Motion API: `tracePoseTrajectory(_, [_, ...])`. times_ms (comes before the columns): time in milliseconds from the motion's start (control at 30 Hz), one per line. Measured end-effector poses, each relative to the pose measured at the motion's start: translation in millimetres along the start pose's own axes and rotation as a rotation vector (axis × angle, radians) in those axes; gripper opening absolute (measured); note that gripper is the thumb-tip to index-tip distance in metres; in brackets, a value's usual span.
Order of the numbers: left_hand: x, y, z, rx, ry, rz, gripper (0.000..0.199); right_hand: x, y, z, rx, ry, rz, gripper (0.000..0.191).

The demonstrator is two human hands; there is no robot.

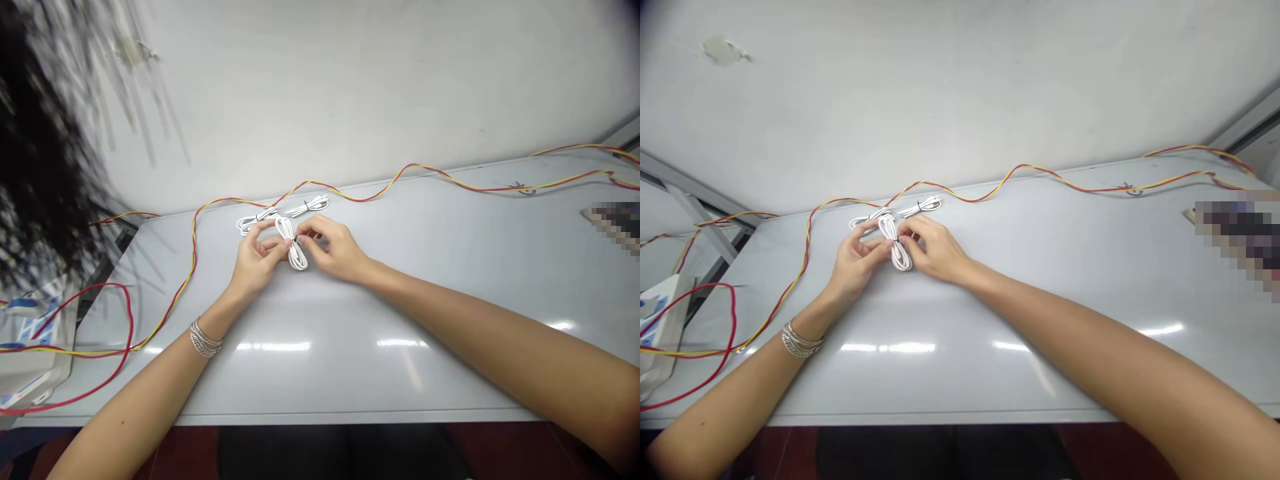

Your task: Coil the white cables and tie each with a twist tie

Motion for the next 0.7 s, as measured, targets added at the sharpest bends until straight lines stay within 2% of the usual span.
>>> tracePoseTrajectory(67, [0.2,-0.8,-2.5,-0.021,-0.021,0.001,0.065,-0.8,-0.1,-0.3,-0.004,-0.004,0.006,0.010])
tracePoseTrajectory(100, [-0.5,-1.2,-3.3,-0.027,-0.022,0.019,0.061,-1.5,-0.2,-1.0,-0.011,-0.004,0.012,0.011])
tracePoseTrajectory(200, [-2.6,-0.9,-3.7,-0.051,0.022,0.088,0.034,-3.3,-0.1,-4.2,-0.051,0.011,0.019,0.010])
tracePoseTrajectory(300, [-1.3,0.5,-8.8,-0.171,0.094,0.107,0.023,-5.9,0.6,-10.1,-0.132,0.075,0.036,0.010])
tracePoseTrajectory(400, [-3.3,-2.2,-17.4,-0.334,0.210,0.133,0.020,-10.0,1.5,-17.5,-0.242,0.197,0.084,0.013])
tracePoseTrajectory(500, [-7.2,-7.6,-22.5,-0.436,0.346,0.155,0.021,-11.8,2.7,-23.6,-0.328,0.304,0.120,0.017])
tracePoseTrajectory(600, [-8.3,-10.9,-23.3,-0.475,0.447,0.143,0.025,-13.0,2.5,-28.7,-0.405,0.380,0.156,0.021])
tracePoseTrajectory(700, [-6.2,-9.3,-19.5,-0.451,0.530,0.108,0.028,-12.6,1.6,-31.1,-0.450,0.405,0.157,0.022])
Point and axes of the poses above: each hand's wrist, its own y-axis towards the middle knuckle, its own x-axis out of the back of the hand, z = x × y, the point moved 7 cm from there along y, towards the middle knuckle, and after that the axes turned 7 degrees about -z, right-handed, at the moved point
